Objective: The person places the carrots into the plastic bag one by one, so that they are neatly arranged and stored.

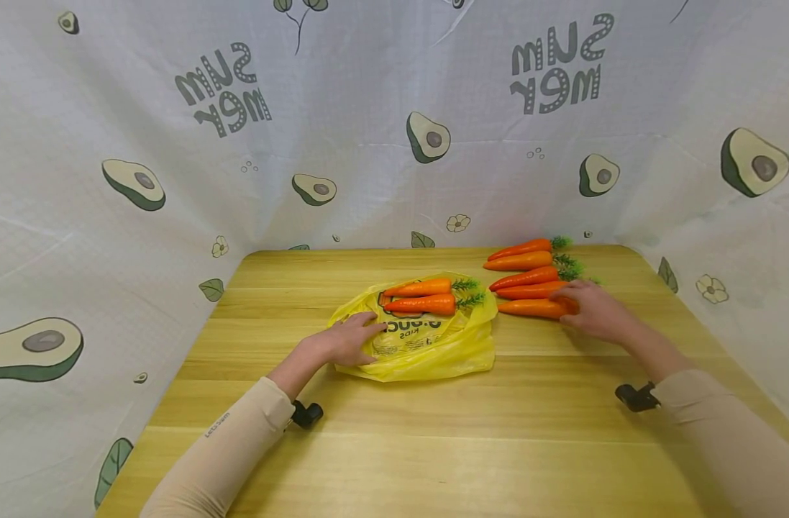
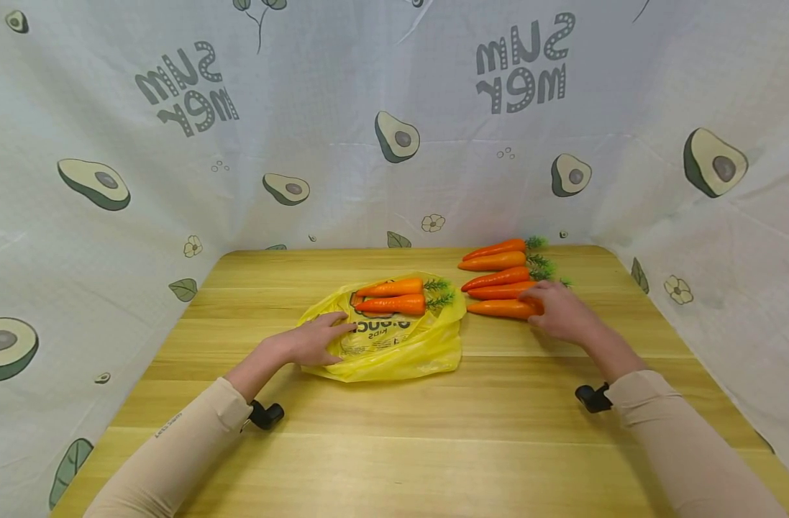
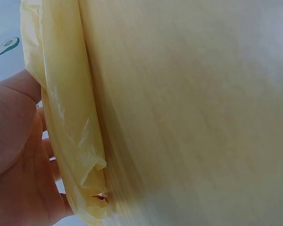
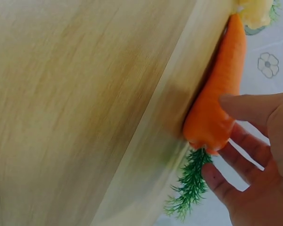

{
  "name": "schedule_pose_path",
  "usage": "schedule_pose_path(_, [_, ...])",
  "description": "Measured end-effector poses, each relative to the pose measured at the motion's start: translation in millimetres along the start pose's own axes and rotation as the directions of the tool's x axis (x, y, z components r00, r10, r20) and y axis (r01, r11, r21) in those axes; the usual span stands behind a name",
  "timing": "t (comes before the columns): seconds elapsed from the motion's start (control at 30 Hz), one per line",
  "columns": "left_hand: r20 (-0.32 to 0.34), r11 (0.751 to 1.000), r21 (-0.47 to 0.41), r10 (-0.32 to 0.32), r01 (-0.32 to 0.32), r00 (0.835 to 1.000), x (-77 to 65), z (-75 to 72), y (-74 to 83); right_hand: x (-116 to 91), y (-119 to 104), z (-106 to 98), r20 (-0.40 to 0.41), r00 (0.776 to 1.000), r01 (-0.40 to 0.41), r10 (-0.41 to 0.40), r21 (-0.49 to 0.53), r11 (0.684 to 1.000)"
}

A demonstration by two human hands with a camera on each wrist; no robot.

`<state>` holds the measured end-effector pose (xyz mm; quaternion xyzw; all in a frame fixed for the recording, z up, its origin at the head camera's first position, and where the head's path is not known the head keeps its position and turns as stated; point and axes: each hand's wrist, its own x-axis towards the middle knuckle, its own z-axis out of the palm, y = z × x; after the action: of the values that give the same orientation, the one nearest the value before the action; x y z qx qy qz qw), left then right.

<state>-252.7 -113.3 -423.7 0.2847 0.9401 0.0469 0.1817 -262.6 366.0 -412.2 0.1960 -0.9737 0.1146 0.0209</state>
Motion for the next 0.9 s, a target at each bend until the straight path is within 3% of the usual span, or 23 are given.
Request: schedule_pose_path(0.9, [-0.010, 1.000, -0.013, 0.023, -0.023, 1.000, 0.7, -0.4, -1.5, -2.7, -2.9, 1.1, 0.054, 0.999, 0.002, 0.000, -0.034, 0.999])
